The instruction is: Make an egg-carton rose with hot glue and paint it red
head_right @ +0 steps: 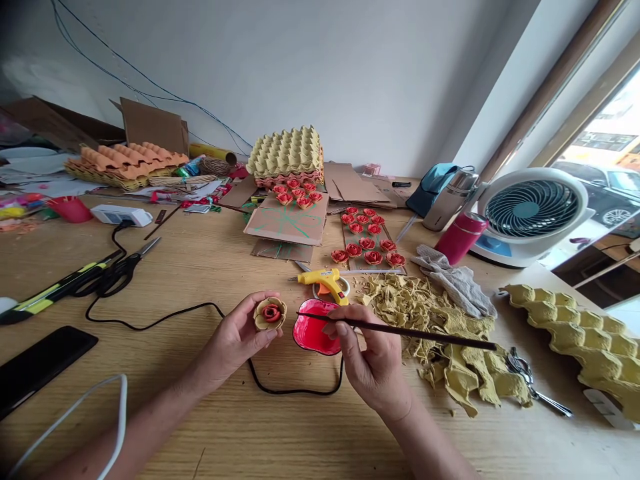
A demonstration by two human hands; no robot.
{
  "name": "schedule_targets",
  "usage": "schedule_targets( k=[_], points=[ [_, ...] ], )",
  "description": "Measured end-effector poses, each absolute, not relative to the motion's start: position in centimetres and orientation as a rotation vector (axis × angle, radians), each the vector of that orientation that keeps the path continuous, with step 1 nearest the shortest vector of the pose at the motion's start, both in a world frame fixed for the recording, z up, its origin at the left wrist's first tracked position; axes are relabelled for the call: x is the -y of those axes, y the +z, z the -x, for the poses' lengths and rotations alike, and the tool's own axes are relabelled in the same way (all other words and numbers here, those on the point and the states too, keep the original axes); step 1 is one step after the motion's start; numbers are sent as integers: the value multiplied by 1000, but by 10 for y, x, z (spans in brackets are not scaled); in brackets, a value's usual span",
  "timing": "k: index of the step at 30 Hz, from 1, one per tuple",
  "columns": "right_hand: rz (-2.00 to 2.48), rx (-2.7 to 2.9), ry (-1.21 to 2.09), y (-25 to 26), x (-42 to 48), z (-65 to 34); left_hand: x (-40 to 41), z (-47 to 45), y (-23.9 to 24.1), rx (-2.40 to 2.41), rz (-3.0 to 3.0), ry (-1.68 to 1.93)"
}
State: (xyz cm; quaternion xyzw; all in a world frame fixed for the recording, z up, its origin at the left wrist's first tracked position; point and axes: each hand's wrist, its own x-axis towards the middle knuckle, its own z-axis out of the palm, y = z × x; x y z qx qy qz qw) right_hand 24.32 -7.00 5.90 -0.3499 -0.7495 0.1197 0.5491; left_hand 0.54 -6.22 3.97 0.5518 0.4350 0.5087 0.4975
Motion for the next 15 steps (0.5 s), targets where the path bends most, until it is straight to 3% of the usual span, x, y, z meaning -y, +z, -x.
schedule_targets(
  k=[15],
  points=[
    [749,1836,128,71,66,-246,68,-2,42,-1089,-1439,1179]
  ],
)
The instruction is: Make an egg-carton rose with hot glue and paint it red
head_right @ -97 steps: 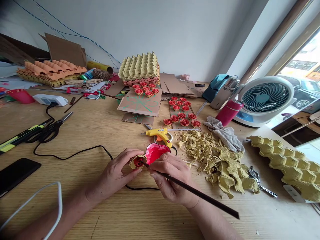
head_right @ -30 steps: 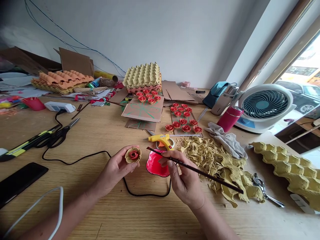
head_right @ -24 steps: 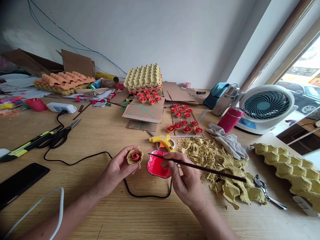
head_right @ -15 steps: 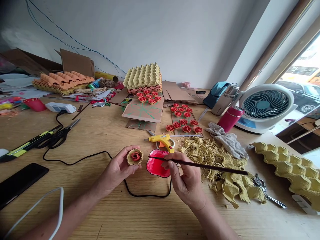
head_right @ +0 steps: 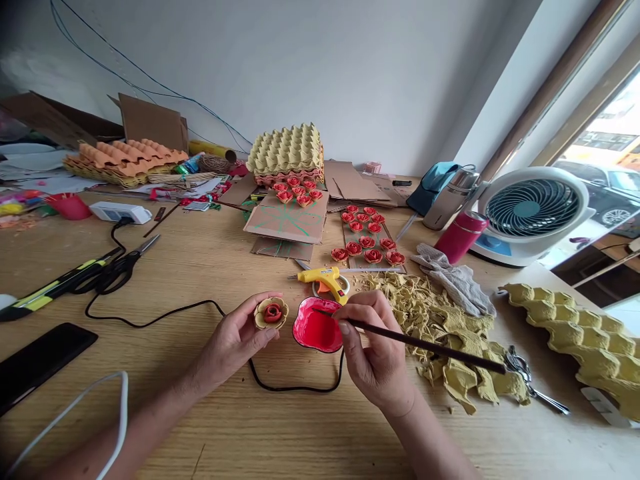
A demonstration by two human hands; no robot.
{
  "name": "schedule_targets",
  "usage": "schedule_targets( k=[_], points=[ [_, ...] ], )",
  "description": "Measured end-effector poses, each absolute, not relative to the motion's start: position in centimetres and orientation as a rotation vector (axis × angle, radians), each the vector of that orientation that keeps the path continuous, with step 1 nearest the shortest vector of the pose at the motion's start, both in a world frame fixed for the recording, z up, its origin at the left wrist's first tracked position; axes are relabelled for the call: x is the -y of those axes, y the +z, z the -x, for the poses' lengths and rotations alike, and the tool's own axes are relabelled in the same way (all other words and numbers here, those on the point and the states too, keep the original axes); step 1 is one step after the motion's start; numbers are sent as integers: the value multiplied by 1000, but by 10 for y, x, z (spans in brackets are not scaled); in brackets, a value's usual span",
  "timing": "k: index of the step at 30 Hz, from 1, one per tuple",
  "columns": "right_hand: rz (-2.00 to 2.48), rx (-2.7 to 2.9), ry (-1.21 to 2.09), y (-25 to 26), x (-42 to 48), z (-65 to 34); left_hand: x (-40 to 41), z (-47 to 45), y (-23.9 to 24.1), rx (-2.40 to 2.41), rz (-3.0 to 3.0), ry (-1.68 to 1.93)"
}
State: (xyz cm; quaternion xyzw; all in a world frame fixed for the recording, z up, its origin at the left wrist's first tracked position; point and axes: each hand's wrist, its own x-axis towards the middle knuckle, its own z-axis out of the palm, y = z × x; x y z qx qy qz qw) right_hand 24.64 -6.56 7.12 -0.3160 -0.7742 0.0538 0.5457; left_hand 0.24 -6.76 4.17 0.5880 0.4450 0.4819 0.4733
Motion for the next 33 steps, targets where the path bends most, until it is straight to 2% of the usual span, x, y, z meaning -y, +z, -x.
schedule_targets(
  k=[10,22,33],
  points=[
    [737,1920,217,65,60,-244,69,-3,42,-1108,-1492,1142],
    [740,2162,270,65,72,-222,81,-5,45,-1159,-1960,1057],
    [719,2202,287,63,72,-217,81,-5,44,-1089,-2111,1051]
  ],
)
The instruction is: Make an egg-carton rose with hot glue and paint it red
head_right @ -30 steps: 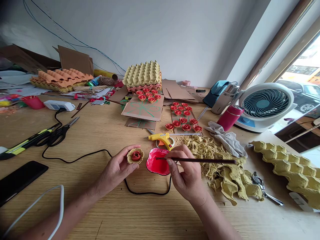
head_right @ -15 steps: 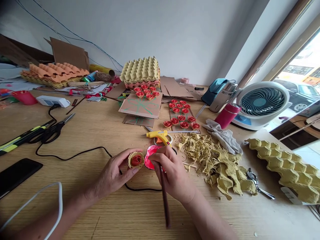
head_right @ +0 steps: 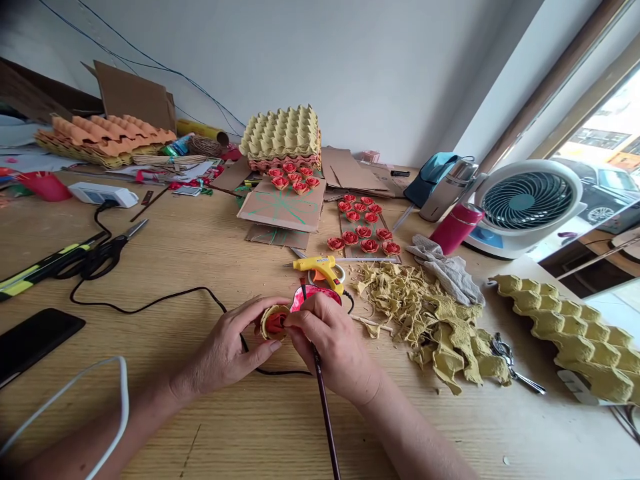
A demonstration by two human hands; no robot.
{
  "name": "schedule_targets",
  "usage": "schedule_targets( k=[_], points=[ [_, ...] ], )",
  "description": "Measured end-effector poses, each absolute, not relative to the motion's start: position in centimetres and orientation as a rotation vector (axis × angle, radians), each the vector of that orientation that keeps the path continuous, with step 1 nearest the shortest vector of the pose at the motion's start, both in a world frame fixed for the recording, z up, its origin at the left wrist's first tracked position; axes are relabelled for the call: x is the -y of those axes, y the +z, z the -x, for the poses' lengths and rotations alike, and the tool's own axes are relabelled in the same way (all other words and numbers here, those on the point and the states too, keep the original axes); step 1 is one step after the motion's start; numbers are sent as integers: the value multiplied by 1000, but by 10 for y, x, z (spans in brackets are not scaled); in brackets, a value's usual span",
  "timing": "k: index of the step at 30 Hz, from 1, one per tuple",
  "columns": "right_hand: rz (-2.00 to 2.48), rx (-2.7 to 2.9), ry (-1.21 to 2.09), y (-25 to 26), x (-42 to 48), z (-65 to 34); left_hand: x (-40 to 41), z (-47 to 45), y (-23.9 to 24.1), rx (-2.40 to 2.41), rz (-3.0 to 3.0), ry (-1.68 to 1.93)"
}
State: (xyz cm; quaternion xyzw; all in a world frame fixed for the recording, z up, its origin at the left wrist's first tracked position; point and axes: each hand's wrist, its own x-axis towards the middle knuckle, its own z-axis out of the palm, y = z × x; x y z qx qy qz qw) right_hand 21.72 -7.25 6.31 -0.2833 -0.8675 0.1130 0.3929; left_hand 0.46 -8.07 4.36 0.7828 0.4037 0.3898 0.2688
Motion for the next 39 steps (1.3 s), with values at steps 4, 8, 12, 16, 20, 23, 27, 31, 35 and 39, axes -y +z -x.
schedule_targets(
  k=[4,8,12,16,20,23,27,31,35,39],
  points=[
    [754,2261,246,63,73,-218,82,-4,43,-1114,-2139,1033],
    [745,2345,138,63,72,-219,82,-4,41,-1088,-2181,1022],
    [731,2411,21,63,71,-218,81,-4,39,-1062,-2202,1023],
    [751,2400,2,65,71,-220,81,-3,39,-1072,-2190,1033],
    [779,2359,9,68,70,-224,81,-3,41,-1073,-2163,1069],
    [784,2322,21,68,68,-229,81,-2,42,-1089,-2139,1077],
    [804,2253,36,67,64,-235,79,-2,42,-1132,-2096,1088],
    [867,2158,-8,68,61,-242,79,-4,44,-1156,-2051,1102],
    [933,2042,-121,72,55,-253,80,-5,47,-1174,-2018,1106],
    [1026,1932,-233,74,45,-269,79,-3,44,-1183,-1975,1102]
  ],
)
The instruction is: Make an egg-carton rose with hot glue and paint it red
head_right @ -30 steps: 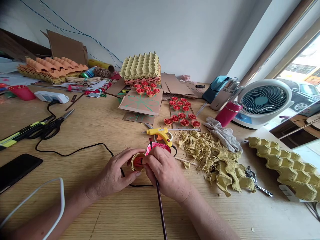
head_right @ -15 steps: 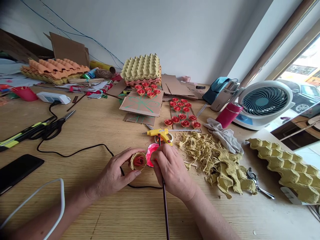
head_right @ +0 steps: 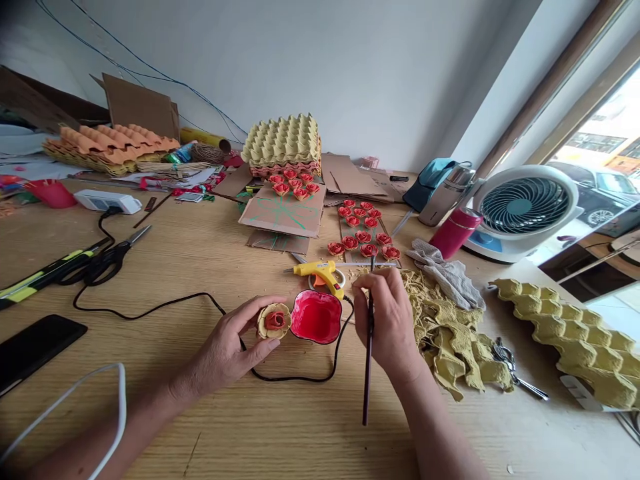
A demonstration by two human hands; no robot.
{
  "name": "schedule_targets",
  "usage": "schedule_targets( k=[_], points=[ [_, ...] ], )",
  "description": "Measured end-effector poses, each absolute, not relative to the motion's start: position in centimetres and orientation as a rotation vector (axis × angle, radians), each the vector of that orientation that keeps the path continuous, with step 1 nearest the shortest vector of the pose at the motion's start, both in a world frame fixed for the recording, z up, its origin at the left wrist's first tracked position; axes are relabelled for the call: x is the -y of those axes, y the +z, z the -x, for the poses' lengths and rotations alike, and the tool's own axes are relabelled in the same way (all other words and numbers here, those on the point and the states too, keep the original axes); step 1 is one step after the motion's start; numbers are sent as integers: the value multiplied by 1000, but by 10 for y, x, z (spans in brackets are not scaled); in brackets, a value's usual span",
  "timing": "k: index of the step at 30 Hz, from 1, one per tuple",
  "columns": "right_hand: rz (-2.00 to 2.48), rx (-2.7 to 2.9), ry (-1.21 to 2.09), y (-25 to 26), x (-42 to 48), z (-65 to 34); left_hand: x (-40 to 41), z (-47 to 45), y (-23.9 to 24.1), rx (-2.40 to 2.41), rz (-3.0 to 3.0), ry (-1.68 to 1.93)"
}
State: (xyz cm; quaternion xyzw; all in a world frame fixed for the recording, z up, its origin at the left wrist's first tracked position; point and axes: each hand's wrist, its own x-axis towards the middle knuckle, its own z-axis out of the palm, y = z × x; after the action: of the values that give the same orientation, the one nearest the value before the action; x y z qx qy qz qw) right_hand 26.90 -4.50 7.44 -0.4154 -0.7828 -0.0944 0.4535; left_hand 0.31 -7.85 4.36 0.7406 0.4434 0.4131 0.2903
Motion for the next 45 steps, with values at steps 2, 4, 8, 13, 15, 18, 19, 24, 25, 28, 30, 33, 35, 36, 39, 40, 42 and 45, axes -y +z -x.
schedule_targets(
  k=[2,4,8,13,15,18,19,24,25,28,30,33,35,36,39,40,42,45],
  points=[
    [1073,1896,-298,74,38,-280,76,-2,40,-1193,-1922,1103],
    [1130,1868,-363,73,30,-292,73,-2,38,-1224,-1829,1129],
    [1278,1834,-480,66,13,-321,62,4,38,-1283,-1509,1291],
    [1432,1799,-528,60,1,-349,41,25,38,-1304,-1122,1575],
    [1477,1783,-536,58,0,-354,35,31,37,-1312,-1052,1669],
    [1482,1774,-489,58,-1,-357,36,29,37,-1335,-1164,1680],
    [1462,1776,-457,58,0,-357,38,26,38,-1329,-1243,1642],
    [1351,1723,-344,63,4,-346,54,8,38,-1249,-1562,1447],
    [1323,1693,-317,64,5,-342,56,7,37,-1245,-1595,1438],
    [1216,1639,-161,70,13,-328,58,7,35,-1243,-1645,1435],
    [1140,1649,17,75,19,-316,59,7,34,-1233,-1660,1432],
    [1002,1715,172,78,30,-295,61,7,34,-1222,-1697,1410],
    [940,1768,175,77,37,-278,63,5,34,-1227,-1751,1392],
    [918,1799,168,76,41,-269,65,5,33,-1230,-1793,1384],
    [878,1880,201,72,54,-243,69,2,34,-1236,-1939,1355],
    [852,1906,208,71,58,-236,71,1,34,-1232,-1984,1344],
    [801,1971,219,70,66,-226,74,0,35,-1217,-2052,1319],
    [738,2032,246,69,72,-222,77,-2,36,-1196,-2091,1283]
  ],
)
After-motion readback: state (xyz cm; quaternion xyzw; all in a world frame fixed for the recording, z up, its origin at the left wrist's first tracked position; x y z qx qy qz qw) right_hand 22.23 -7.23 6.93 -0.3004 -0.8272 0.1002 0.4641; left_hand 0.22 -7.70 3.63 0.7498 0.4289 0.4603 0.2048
